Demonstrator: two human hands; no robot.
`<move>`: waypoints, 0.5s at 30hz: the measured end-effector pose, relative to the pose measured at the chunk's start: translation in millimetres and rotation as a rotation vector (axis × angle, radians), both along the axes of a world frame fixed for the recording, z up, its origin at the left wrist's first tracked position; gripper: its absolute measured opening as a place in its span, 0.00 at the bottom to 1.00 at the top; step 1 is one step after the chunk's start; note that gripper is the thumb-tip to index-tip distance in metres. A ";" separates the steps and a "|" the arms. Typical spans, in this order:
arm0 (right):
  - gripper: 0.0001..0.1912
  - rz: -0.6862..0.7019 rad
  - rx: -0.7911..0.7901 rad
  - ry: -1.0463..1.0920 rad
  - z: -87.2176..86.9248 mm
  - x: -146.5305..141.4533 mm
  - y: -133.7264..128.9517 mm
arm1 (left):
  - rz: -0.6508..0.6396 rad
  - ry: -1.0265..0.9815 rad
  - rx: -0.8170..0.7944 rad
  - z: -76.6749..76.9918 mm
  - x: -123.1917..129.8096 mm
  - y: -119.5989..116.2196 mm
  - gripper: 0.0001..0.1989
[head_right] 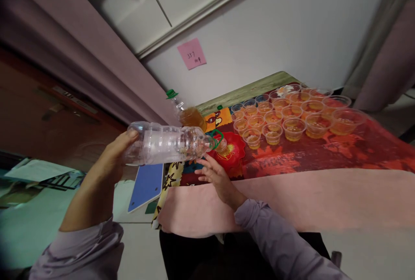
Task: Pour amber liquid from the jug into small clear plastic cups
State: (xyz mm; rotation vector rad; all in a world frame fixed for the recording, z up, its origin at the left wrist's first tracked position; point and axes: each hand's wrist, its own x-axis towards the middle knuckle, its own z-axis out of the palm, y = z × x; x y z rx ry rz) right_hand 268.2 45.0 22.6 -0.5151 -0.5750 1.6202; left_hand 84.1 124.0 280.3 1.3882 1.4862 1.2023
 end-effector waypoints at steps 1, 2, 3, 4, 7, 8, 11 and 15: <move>0.41 0.005 0.003 0.005 0.6 0.1 -0.2 | 0.003 0.055 -0.005 2.8 2.5 1.1 0.48; 0.41 0.010 0.007 0.009 1.0 0.1 -0.4 | 0.008 0.103 -0.010 5.2 4.7 2.3 0.50; 0.42 0.013 0.010 0.012 1.3 0.0 -0.5 | 0.012 0.139 -0.011 7.2 6.7 3.6 0.52; 0.42 0.015 0.012 0.016 1.5 -0.1 -0.7 | 0.011 0.155 -0.008 8.9 8.4 4.9 0.53; 0.42 0.019 0.009 0.023 1.7 -0.4 -1.1 | 0.000 0.186 -0.003 13.0 13.0 7.3 0.53; 0.42 0.022 0.006 0.024 1.6 -0.4 -1.2 | -0.006 0.192 0.001 14.5 14.7 7.5 0.52; 0.41 0.037 -0.003 0.019 1.1 -0.5 -1.4 | -0.015 0.185 0.024 18.9 18.2 7.6 0.48; 0.40 0.041 -0.022 0.026 1.7 -1.0 -2.8 | -0.002 0.079 0.033 18.9 9.3 9.3 0.47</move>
